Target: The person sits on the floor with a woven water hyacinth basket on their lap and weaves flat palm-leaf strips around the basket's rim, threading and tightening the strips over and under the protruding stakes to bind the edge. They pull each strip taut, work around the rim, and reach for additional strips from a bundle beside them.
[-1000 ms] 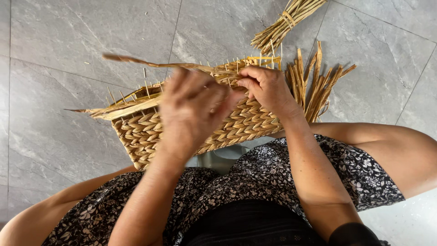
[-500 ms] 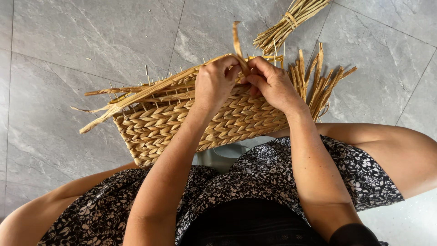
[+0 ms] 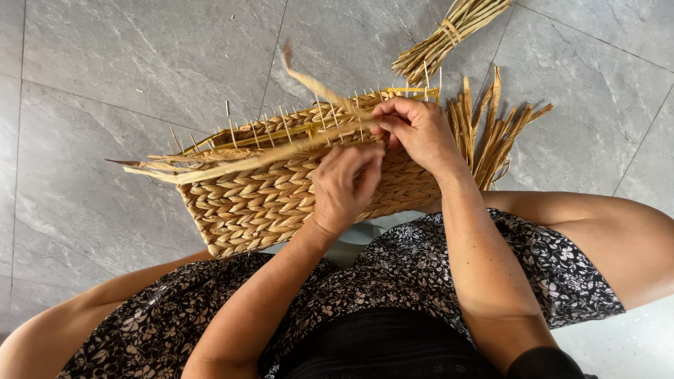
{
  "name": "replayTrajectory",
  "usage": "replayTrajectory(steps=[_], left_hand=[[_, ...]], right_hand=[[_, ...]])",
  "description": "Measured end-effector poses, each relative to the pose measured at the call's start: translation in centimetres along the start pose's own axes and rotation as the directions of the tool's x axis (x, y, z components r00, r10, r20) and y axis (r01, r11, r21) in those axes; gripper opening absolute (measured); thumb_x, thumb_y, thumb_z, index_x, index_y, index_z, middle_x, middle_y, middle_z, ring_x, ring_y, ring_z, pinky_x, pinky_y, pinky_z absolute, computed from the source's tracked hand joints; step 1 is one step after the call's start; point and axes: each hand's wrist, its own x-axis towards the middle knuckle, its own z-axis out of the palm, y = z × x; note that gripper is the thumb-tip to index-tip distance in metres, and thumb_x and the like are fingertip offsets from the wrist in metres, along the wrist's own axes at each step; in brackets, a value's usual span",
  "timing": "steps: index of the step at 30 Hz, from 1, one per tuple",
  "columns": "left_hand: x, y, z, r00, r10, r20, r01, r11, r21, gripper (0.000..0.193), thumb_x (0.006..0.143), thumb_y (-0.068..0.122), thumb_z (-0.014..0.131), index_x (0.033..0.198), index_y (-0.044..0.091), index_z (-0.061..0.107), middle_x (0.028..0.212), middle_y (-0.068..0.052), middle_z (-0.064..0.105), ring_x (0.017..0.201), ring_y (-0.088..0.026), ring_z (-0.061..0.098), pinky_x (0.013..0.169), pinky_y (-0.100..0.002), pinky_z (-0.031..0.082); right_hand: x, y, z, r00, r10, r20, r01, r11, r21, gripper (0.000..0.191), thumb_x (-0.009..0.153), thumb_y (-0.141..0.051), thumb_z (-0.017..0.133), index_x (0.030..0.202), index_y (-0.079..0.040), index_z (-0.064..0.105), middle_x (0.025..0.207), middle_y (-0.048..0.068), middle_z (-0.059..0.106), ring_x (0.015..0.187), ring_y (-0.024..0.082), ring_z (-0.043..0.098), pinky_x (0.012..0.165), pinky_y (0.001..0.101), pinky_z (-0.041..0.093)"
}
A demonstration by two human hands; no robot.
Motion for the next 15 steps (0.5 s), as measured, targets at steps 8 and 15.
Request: replayTrajectory(steps=[8,15], left_hand=[[1.8,0.1,-1.4,0.973,0.045,0.224,-0.096,0.970,0.222,0.035,0.102,0.009,0.065,0.137,0.007,0.062,0.131,-0.007,0.063,0.102,-0.016,0.059,0.084,-0.033,0.051],[4.4,-3.0,-4.5,0.948,0.098,0.302,-0.276,0.723,0.633,0.030,0.088,0.023,0.071,0.114,0.008,0.069,0.142,-0.011,0.059,0.137,-0.030,0.046,0.106,-0.053,0.042]], right_hand=[[0.6,0.8,1.1,0.999,-0.024,-0.029,0.012,0.926,-0.377,0.014,0.102,-0.008,0.068,0.109,-0.014,0.078,0.088,0.001,0.078,0.065,0.012,0.071,0.063,0.0290,0.059],[-0.7,0.4,0.9,0.969,-0.244,0.040,0.247,0.947,-0.206,0.015,0.099,-0.008,0.066,0.114,-0.010,0.065,0.105,-0.002,0.078,0.092,0.010,0.076,0.078,0.0269,0.062]])
